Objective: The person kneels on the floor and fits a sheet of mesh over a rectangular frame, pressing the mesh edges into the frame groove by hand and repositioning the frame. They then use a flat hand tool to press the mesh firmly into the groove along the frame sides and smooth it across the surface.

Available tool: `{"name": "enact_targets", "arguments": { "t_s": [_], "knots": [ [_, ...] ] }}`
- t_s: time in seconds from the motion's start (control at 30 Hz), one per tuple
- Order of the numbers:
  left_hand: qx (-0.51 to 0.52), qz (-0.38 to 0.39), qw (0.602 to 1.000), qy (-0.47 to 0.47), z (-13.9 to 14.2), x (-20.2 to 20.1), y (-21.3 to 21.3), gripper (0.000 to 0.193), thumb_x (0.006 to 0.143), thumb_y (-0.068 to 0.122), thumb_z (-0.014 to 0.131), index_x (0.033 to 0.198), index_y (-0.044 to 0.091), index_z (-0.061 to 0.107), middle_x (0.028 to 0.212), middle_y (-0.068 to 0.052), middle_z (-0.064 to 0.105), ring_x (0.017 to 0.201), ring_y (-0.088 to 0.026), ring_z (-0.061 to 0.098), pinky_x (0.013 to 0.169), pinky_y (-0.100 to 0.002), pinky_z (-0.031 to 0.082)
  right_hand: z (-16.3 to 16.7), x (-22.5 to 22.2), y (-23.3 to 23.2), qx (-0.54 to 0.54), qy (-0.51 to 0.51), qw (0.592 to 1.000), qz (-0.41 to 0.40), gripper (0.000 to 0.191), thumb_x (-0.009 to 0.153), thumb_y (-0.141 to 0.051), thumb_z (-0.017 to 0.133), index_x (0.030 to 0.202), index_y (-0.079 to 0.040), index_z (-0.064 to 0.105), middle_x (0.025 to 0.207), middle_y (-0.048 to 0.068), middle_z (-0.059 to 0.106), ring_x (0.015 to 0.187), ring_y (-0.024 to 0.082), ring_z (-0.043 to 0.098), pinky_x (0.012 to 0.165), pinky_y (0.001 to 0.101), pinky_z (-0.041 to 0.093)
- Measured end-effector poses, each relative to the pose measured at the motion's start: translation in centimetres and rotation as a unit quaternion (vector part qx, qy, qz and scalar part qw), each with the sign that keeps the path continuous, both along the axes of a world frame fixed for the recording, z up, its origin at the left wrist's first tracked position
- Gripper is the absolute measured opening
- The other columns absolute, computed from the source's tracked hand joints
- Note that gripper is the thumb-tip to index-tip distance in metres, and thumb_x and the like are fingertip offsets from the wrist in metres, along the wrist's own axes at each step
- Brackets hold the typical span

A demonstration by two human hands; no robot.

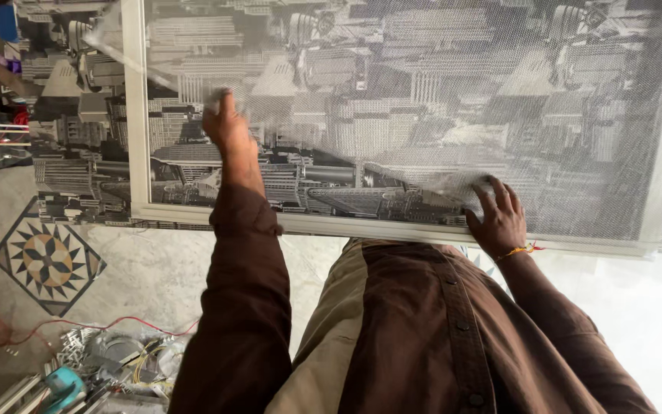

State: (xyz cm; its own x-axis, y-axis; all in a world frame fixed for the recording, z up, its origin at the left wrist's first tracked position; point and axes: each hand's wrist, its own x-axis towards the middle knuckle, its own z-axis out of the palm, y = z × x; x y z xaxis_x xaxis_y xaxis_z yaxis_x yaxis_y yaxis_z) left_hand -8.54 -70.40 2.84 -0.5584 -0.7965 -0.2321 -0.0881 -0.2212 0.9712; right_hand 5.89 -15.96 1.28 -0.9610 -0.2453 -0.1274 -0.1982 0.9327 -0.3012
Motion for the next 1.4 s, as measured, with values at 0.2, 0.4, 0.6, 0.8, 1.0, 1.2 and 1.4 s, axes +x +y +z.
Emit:
{"name": "enact_targets", "arguments": {
  "t_s": [0.2, 0.4, 0.6, 0.8, 1.0, 1.2, 1.4],
  "knots": [
    [0.001, 0.093, 0.994, 0.061, 3.0, 7.9, -3.2, 0.033, 0.086, 0.018, 0.075, 0.111, -0.002, 0.068, 0.112, -0.017, 0.069, 0.104, -0.029, 0.067, 0.083, -0.044, 0.060, 0.1, -1.2, -2.4, -0.031, 0.003, 0.998, 0.051, 0.058, 0.091, -0.032, 0.071, 0.145, -0.016, 0.059, 0.160, 0.018, 0.043, 0.149, 0.039, 0.039, 0.117, 0.0555, 0.038],
    [0.074, 0.203, 0.976, 0.011, 4.1, 17.5, -10.8, 0.038, 0.092, 0.019, 0.063, 0.122, -0.005, 0.063, 0.109, -0.019, 0.069, 0.092, -0.030, 0.070, 0.077, -0.045, 0.059, -0.3, -3.7, -8.5, -0.101, 0.042, 0.979, 0.171, 0.055, 0.092, -0.032, 0.071, 0.142, -0.012, 0.060, 0.158, 0.018, 0.047, 0.147, 0.038, 0.042, 0.118, 0.0546, 0.037],
    [0.121, 0.215, 0.968, -0.054, 0.4, 22.1, -13.4, 0.059, 0.102, 0.037, 0.062, 0.142, -0.006, 0.050, 0.116, -0.017, 0.056, 0.096, -0.026, 0.056, 0.074, -0.041, 0.052, -1.4, -5.0, -11.0, -0.130, 0.079, 0.959, 0.238, 0.049, 0.095, -0.034, 0.073, 0.136, -0.010, 0.064, 0.158, 0.020, 0.047, 0.146, 0.040, 0.043, 0.121, 0.0545, 0.036],
    [-0.492, 0.023, 0.857, -0.149, -1.7, 21.0, -0.3, 0.081, 0.106, 0.039, 0.075, 0.162, 0.003, 0.028, 0.168, -0.023, 0.025, 0.156, -0.041, 0.033, 0.129, -0.057, 0.036, -1.1, -3.9, -8.8, -0.120, 0.083, 0.957, 0.252, 0.051, 0.092, -0.038, 0.077, 0.134, -0.012, 0.066, 0.160, 0.018, 0.045, 0.149, 0.038, 0.041, 0.123, 0.0543, 0.033],
    [-0.484, -0.492, 0.724, -0.006, -3.6, 17.4, 22.4, 0.041, 0.082, 0.022, 0.085, 0.119, 0.010, 0.071, 0.121, -0.008, 0.069, 0.116, -0.029, 0.064, 0.100, -0.043, 0.051, -0.6, -3.9, -7.6, -0.126, 0.049, 0.955, 0.263, 0.054, 0.088, -0.033, 0.078, 0.136, -0.009, 0.068, 0.161, 0.017, 0.046, 0.150, 0.037, 0.040, 0.123, 0.0520, 0.033],
    [-0.517, -0.545, 0.660, 0.019, -3.9, 14.7, 25.2, 0.026, 0.076, 0.019, 0.085, 0.097, 0.010, 0.073, 0.099, -0.004, 0.064, 0.098, -0.028, 0.062, 0.086, -0.046, 0.051, -0.2, -3.2, -7.1, -0.161, 0.068, 0.957, 0.232, 0.033, 0.088, -0.026, 0.080, 0.118, -0.013, 0.076, 0.144, 0.011, 0.058, 0.138, 0.034, 0.049, 0.117, 0.0484, 0.041],
    [-0.528, -0.530, 0.663, 0.029, -4.9, 14.9, 25.6, 0.019, 0.077, 0.019, 0.083, 0.091, 0.011, 0.074, 0.096, -0.004, 0.063, 0.097, -0.028, 0.062, 0.087, -0.046, 0.050, -0.8, -2.3, -6.9, -0.149, 0.108, 0.960, 0.213, 0.021, 0.085, -0.020, 0.080, 0.107, -0.019, 0.080, 0.110, 0.002, 0.066, 0.111, 0.025, 0.060, 0.104, 0.0431, 0.047]
  ]
}}
